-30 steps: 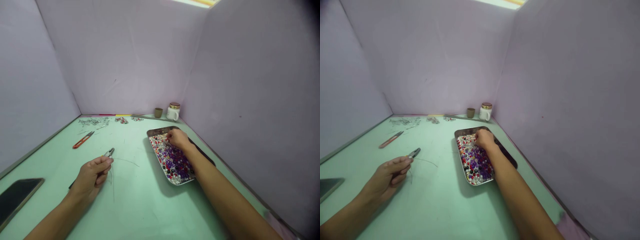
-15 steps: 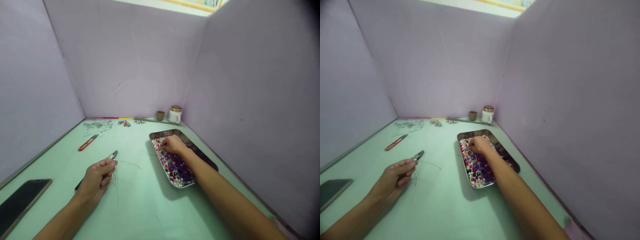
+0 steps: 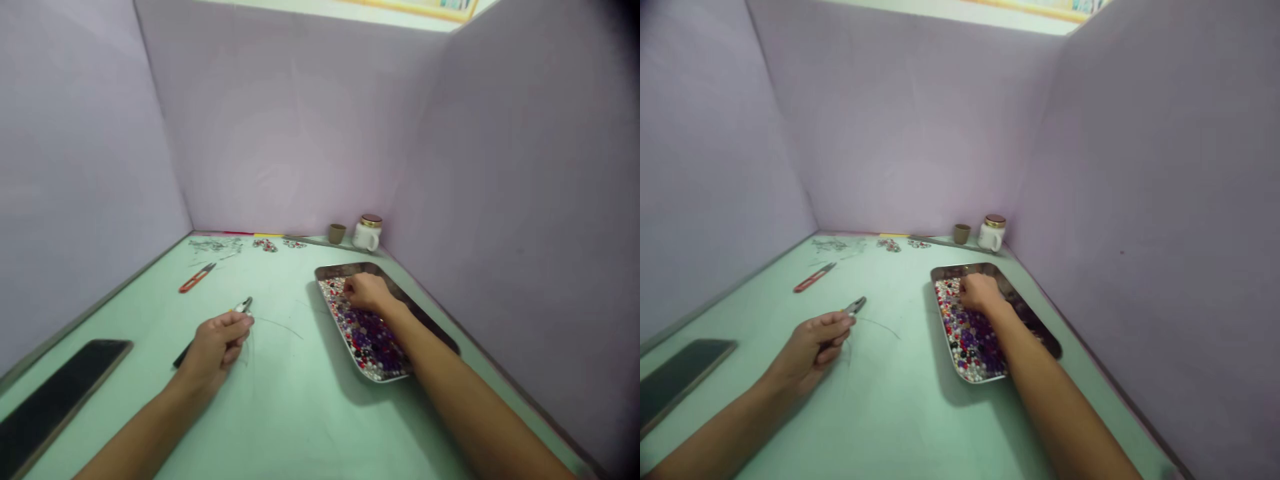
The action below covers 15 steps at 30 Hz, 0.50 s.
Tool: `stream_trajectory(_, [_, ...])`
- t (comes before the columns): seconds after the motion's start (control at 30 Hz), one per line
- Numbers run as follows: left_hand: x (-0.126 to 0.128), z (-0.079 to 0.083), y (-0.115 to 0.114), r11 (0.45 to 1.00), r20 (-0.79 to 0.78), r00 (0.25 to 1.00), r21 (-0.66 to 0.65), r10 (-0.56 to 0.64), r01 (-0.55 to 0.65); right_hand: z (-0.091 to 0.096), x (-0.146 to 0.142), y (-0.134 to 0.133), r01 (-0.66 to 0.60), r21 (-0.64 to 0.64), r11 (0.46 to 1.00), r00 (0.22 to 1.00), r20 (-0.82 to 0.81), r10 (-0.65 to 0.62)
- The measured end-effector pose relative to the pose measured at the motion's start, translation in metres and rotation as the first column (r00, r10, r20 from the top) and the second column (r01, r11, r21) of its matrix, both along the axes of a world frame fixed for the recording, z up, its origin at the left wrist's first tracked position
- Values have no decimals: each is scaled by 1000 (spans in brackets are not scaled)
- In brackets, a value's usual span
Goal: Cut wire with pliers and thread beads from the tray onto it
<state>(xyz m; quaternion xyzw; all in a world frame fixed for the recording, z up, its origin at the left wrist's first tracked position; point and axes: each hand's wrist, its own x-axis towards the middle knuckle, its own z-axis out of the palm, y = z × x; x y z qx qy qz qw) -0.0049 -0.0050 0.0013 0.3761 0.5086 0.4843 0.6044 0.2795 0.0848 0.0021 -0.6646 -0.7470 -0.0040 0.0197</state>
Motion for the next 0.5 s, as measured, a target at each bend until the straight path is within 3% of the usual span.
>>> stream_trajectory(0.17, [-2, -5, 4, 1000, -11, 1000, -5, -24, 24, 9, 22, -2, 31, -76, 997, 998, -45, -35])
stream_trajectory(0.5, [-6, -11, 9, 999, -19, 999, -39, -39, 38, 19, 14, -28, -177, -208, 962, 961, -246, 124])
